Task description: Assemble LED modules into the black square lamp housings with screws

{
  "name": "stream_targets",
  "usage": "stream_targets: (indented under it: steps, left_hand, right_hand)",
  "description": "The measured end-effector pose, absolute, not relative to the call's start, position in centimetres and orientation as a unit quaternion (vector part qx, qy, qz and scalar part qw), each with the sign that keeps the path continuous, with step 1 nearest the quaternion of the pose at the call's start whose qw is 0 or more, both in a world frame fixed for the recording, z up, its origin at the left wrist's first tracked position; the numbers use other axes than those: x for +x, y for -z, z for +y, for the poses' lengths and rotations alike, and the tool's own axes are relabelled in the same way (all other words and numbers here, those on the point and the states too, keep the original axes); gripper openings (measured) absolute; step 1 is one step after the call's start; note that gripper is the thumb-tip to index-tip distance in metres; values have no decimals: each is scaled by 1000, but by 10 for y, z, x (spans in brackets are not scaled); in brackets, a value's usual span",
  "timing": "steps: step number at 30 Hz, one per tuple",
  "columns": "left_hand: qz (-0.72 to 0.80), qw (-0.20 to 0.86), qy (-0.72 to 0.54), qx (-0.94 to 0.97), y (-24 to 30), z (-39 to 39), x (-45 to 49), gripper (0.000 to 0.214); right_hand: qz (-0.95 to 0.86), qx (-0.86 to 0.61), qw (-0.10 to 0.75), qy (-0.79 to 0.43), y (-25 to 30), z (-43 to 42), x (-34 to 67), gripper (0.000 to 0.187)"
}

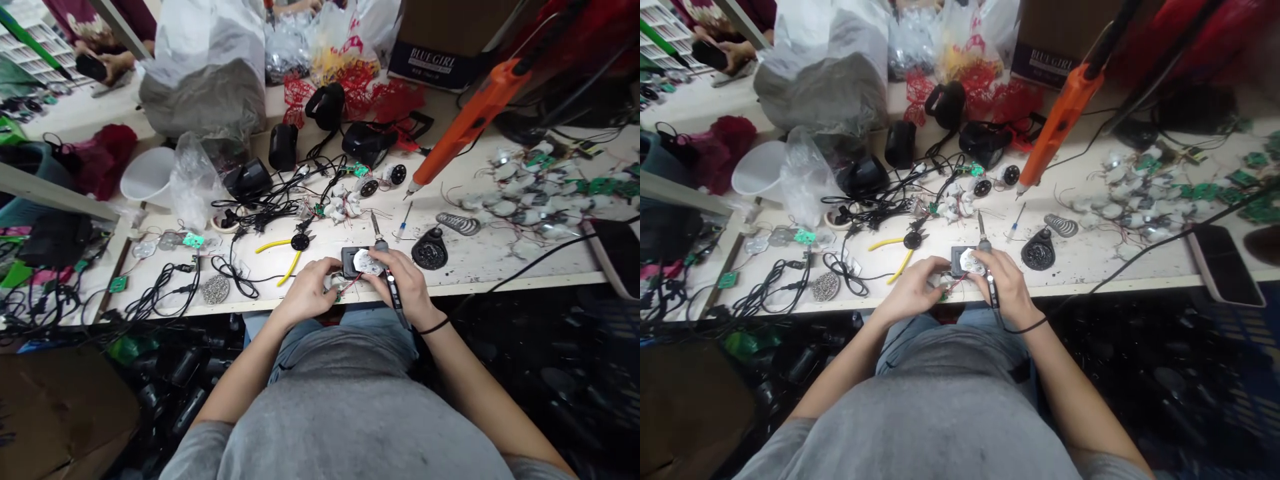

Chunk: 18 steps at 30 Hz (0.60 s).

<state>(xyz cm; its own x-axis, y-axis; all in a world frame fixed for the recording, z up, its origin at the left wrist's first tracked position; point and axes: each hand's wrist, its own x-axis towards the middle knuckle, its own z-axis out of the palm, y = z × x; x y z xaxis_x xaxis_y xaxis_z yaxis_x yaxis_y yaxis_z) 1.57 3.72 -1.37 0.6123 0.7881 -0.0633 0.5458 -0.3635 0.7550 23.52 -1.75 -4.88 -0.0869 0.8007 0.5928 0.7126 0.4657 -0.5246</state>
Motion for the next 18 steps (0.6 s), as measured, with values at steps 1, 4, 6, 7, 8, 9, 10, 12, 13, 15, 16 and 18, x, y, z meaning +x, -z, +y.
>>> stream_targets:
  steps: [1,4,6,7,8,9,10,12,13,15,16,18]
  left_hand:
    - [415,401,-160,801,14,38,16,43]
    - [428,430,-161,779,14,44,12,36]
    - [441,426,-172,771,8,53,7,32]
    - [448,423,-199,762,1,59,5,29]
    - [451,418,-236,753,-9,66,5,27]
    - [447,410,-276,745,-21,74,8,26]
    - [437,400,-307,745,-36,81,14,26]
    - [399,376,-324,771,-67,91,41,25]
    - [380,356,-321,791,-82,95,60,22]
    - [347,314,-286,837,-107,98,110,16]
    - [335,296,-270,853,-115,98,137,12]
    - [321,277,-257,869,-122,98,188,9]
  right_hand:
    - [-736,-515,437,-47,49,-17,235,45]
    - [-740,-518,428,-35,49,-15,233,43]
    - [-740,-523,421,-24,49,-15,232,43]
    - [-740,-526,419,-19,49,-15,232,44]
    - [-739,-527,418,-15,49,-16,232,44]
    - [-739,-528,418,-11,49,-16,232,44]
    - [-739,-528,418,-9,49,-16,232,44]
    - [-741,-525,419,-9,49,-17,233,44]
    - [-742,-522,420,-10,49,-17,233,44]
    - [-743,-516,426,-12,50,-17,235,43]
    - [-743,-513,430,-13,52,-17,236,43]
    - [-739,-511,440,-15,55,-16,237,41]
